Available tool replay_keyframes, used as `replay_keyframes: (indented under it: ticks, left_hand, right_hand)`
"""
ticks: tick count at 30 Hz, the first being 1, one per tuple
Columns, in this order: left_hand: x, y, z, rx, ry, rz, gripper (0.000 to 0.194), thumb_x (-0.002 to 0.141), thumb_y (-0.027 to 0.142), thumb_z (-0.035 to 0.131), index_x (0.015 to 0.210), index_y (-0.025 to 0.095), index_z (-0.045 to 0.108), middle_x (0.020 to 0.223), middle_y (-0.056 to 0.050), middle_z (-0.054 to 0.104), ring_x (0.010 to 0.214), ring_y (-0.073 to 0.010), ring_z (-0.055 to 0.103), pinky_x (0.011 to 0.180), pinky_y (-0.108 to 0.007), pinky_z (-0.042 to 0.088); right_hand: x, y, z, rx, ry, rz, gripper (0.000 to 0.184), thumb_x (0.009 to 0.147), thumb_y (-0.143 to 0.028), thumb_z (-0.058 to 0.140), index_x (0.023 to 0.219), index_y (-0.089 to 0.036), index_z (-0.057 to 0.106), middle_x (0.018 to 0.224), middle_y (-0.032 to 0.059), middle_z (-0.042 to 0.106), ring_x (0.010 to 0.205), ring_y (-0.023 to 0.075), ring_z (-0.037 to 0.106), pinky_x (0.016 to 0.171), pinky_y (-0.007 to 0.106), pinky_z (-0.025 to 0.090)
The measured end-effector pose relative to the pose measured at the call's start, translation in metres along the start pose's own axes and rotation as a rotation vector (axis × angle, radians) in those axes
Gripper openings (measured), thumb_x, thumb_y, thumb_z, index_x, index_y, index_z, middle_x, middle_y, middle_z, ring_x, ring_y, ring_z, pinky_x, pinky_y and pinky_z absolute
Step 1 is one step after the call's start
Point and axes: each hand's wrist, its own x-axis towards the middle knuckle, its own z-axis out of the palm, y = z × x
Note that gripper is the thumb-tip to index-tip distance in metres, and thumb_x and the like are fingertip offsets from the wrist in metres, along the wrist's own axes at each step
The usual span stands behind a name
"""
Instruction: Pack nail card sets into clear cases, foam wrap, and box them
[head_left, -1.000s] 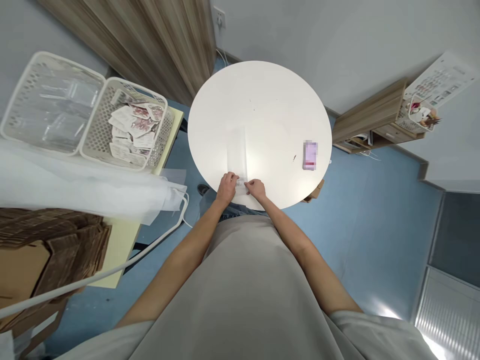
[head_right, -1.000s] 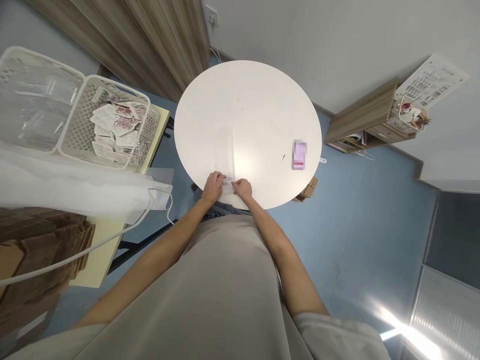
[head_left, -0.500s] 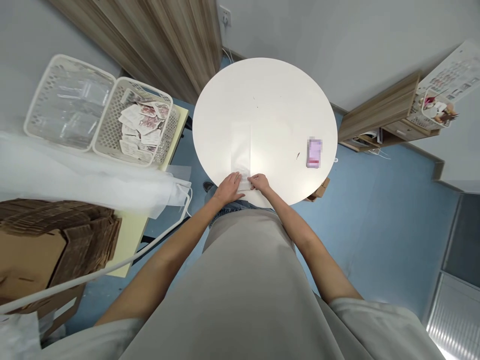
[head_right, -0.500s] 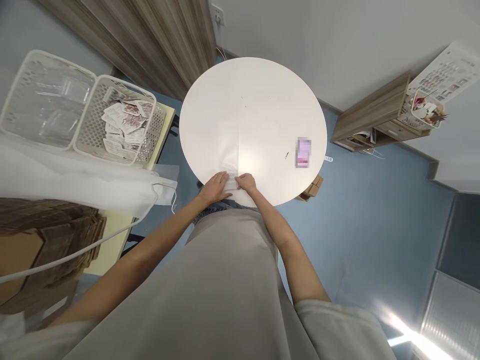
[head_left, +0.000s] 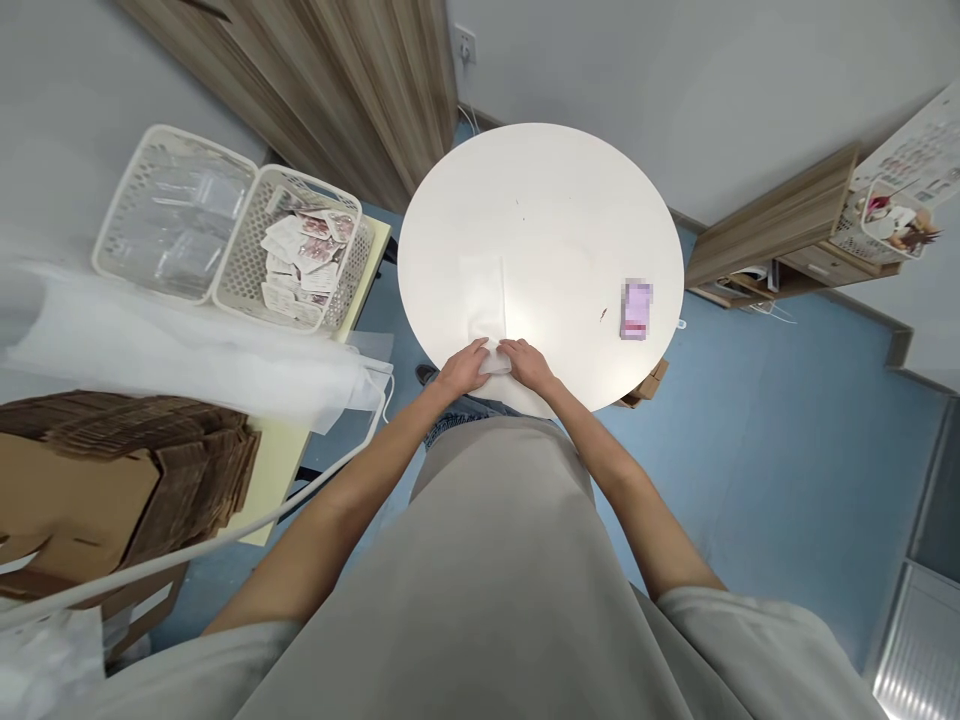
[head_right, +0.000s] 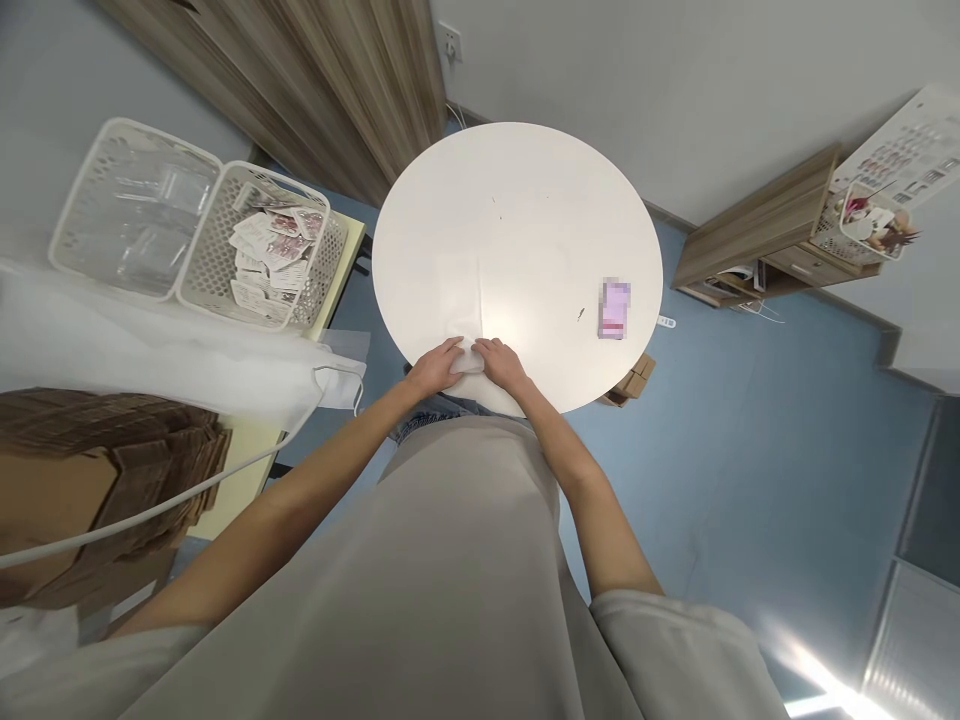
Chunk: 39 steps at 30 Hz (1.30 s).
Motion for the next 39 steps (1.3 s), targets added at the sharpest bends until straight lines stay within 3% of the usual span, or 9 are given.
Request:
replay_keyframes:
  ticks: [7,14,19,23,27,30,32,35,39]
  left_hand:
    - [-0.002,-0.008,0.0,-0.234,0.086,-0.149,0.048,0.09,0.039,0.069,0.135,0.022,0.07,0.143,-0.013,0.072,0.132,-0.0371,0.068,0.117,-0.048,0.052]
    - [0.002,-0.007,0.0,-0.405,0.228,-0.351,0.037,0.099,0.052,0.063,0.115,0.021,0.075,0.121,-0.013,0.08,0.115,-0.0347,0.074,0.103,-0.045,0.057]
    - [0.016,-0.012,0.001,-0.524,0.286,-0.508,0.022,0.095,0.042,0.07,0.104,0.023,0.075,0.118,-0.009,0.082,0.112,-0.0293,0.076,0.098,-0.037,0.058]
    - [0.031,-0.011,0.004,-0.5,0.307,-0.648,0.018,0.095,0.037,0.072,0.101,0.02,0.075,0.115,-0.012,0.082,0.113,-0.0297,0.075,0.101,-0.038,0.056]
    - [0.038,-0.006,0.006,-0.461,0.334,-0.725,0.023,0.096,0.03,0.074,0.116,0.018,0.071,0.12,-0.012,0.078,0.111,-0.0271,0.073,0.102,-0.039,0.056]
    - [0.037,-0.004,0.005,-0.317,0.42,-0.659,0.037,0.095,0.026,0.077,0.129,0.016,0.065,0.136,-0.017,0.069,0.119,-0.0286,0.069,0.107,-0.043,0.055]
    - [0.038,-0.003,0.003,-0.196,0.413,-0.487,0.034,0.097,0.021,0.071,0.13,0.015,0.065,0.143,-0.02,0.065,0.131,-0.0319,0.064,0.114,-0.047,0.052]
    - [0.045,-0.005,0.001,-0.139,0.3,-0.224,0.038,0.104,0.014,0.05,0.138,0.015,0.065,0.153,-0.019,0.062,0.147,-0.0316,0.055,0.125,-0.049,0.044]
    - [0.054,-0.01,0.002,-0.195,0.169,-0.183,0.052,0.11,0.023,0.037,0.159,0.014,0.055,0.167,-0.016,0.054,0.158,-0.0271,0.049,0.132,-0.046,0.038]
  right_hand:
    - [0.005,0.012,0.016,0.177,0.054,0.105,0.045,0.107,-0.019,0.052,0.151,-0.022,0.063,0.152,0.0089,0.068,0.133,0.0243,0.061,0.11,0.036,0.051]
    - [0.023,0.018,0.014,0.284,0.065,0.205,0.034,0.113,-0.034,0.052,0.136,-0.02,0.073,0.133,0.0086,0.076,0.107,0.0207,0.071,0.097,0.028,0.052]
    - [0.036,0.01,0.014,0.303,0.124,0.381,0.033,0.111,-0.037,0.054,0.13,-0.02,0.076,0.13,0.0086,0.076,0.109,0.0204,0.072,0.095,0.028,0.053]
    - [0.045,0.005,0.017,0.356,0.152,0.53,0.026,0.109,-0.037,0.06,0.124,-0.022,0.076,0.126,0.0069,0.079,0.114,0.0218,0.072,0.093,0.029,0.055]
    - [0.049,-0.001,0.016,0.369,0.195,0.596,0.021,0.108,-0.037,0.062,0.122,-0.023,0.072,0.12,0.0061,0.079,0.109,0.0233,0.073,0.09,0.033,0.057]
    - [0.05,-0.006,0.015,0.241,0.256,0.513,0.023,0.107,-0.027,0.062,0.128,-0.02,0.068,0.129,0.012,0.075,0.116,0.0265,0.07,0.096,0.038,0.058]
    - [0.053,-0.007,0.015,0.112,0.281,0.336,0.027,0.106,-0.016,0.056,0.131,-0.017,0.068,0.142,0.0169,0.069,0.131,0.029,0.064,0.108,0.043,0.055]
    - [0.057,-0.002,0.018,0.002,0.227,0.062,0.039,0.107,-0.008,0.044,0.137,-0.017,0.067,0.162,0.0161,0.058,0.154,0.0279,0.049,0.126,0.047,0.043]
    - [0.058,0.011,0.024,-0.013,0.166,-0.034,0.047,0.107,-0.01,0.047,0.152,-0.016,0.058,0.175,0.0148,0.045,0.164,0.0259,0.039,0.133,0.048,0.037]
